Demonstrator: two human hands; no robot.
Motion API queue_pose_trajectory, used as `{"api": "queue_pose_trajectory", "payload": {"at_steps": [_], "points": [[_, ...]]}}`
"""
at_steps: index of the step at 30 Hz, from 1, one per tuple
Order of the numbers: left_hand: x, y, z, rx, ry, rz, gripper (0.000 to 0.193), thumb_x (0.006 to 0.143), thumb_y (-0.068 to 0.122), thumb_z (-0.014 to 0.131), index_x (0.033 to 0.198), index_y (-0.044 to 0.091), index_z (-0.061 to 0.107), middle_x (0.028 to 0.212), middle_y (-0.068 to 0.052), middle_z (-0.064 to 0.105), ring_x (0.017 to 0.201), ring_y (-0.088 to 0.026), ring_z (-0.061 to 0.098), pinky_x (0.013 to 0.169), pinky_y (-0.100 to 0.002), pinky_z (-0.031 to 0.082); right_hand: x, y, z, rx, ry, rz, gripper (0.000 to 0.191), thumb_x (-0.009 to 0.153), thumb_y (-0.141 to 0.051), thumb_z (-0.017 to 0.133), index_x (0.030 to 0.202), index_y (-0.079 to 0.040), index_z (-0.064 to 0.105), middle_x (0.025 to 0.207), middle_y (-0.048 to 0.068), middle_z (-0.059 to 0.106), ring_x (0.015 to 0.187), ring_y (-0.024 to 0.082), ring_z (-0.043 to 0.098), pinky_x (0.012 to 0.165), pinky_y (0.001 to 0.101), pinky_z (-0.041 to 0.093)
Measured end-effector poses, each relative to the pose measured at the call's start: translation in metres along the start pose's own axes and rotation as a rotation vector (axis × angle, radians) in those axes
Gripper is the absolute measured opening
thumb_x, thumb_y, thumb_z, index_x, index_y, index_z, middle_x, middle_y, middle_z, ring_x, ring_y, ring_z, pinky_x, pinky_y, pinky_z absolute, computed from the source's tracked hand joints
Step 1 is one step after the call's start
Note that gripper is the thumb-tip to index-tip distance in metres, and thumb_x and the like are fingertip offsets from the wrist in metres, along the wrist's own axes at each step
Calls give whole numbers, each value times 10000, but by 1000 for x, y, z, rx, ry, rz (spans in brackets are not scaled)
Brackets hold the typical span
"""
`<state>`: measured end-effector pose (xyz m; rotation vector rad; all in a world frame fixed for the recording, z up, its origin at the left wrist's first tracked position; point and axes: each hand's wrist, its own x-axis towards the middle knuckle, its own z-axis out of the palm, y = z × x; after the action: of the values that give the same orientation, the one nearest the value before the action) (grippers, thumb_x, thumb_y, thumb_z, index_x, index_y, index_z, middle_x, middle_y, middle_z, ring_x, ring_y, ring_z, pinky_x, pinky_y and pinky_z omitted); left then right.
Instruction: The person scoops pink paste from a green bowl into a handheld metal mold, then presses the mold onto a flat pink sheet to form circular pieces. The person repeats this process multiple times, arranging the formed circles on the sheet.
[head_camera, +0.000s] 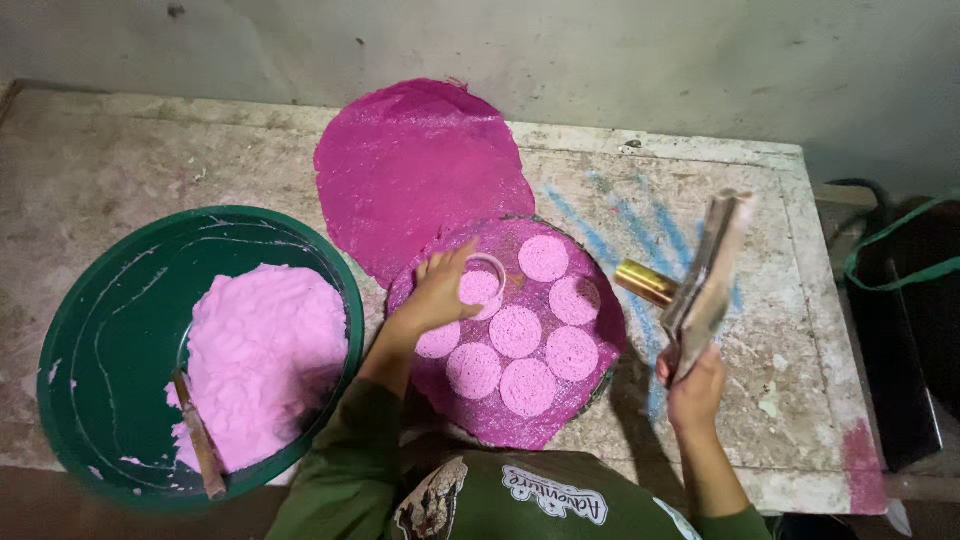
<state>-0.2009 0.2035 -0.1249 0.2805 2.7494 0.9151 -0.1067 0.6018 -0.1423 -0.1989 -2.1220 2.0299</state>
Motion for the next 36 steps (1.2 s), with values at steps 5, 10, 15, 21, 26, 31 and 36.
{"api": "queue_pose_trajectory", "payload": {"at_steps": [5,10,15,21,26,31,36], "points": [[51,37,-32,120,-22,-11,1253,694,304,897,1655,186,101,1555,-177,412,1481,-350,305,1241,-507,161,-8,6,-16,17,57,-49,722,1097,-639,216,867,-31,531,603,62,492,500,154,470,462,291,343],[28,114,-57,137,26,376,1264,645,416,958,1564,87,154,1658,-200,263,1514,-381,186,1188,-567,32,-25,-40,-12,-192,-132,-239,607,1026,-590,452,907,-13,599,641,49,559,502,145,498,440,311,380],[-89,160,-50,-14,-111,710,670,747,338,803,1347,170,559,1197,-106,648,1098,-288,593,978,-494,374,-57,-154,27,-605,-560,-849,566,847,-622,694,787,-65,609,659,51,554,569,202,574,537,350,454],[-187,149,-100,-58,-468,736,279,862,307,628,1101,169,670,855,-121,716,765,-334,714,677,-443,545,-50,-284,104,-630,-1087,-1508,582,822,-611,729,817,-47,585,683,66,513,595,274,564,511,410,402],[-262,130,-150,74,-434,554,260,812,306,680,1030,166,659,873,-154,718,790,-409,693,668,-533,524,-89,-293,161,-483,-1677,-751,507,1025,-521,642,840,-61,540,754,101,553,747,369,613,646,460,441],[-319,67,-171,-64,-276,462,232,912,318,634,1094,177,607,897,-116,734,799,-369,724,697,-499,546,-115,-266,202,-284,-1806,-531,503,1078,-456,627,857,-16,526,780,150,541,775,395,622,669,475,437],[-345,-60,-222,-287,-257,127,289,1024,243,590,1212,64,717,965,-175,790,827,-411,664,685,-508,539,-100,-269,240,-222,-1688,-744,366,1009,-391,673,874,-55,623,759,89,585,729,313,646,643,439,480]]}}
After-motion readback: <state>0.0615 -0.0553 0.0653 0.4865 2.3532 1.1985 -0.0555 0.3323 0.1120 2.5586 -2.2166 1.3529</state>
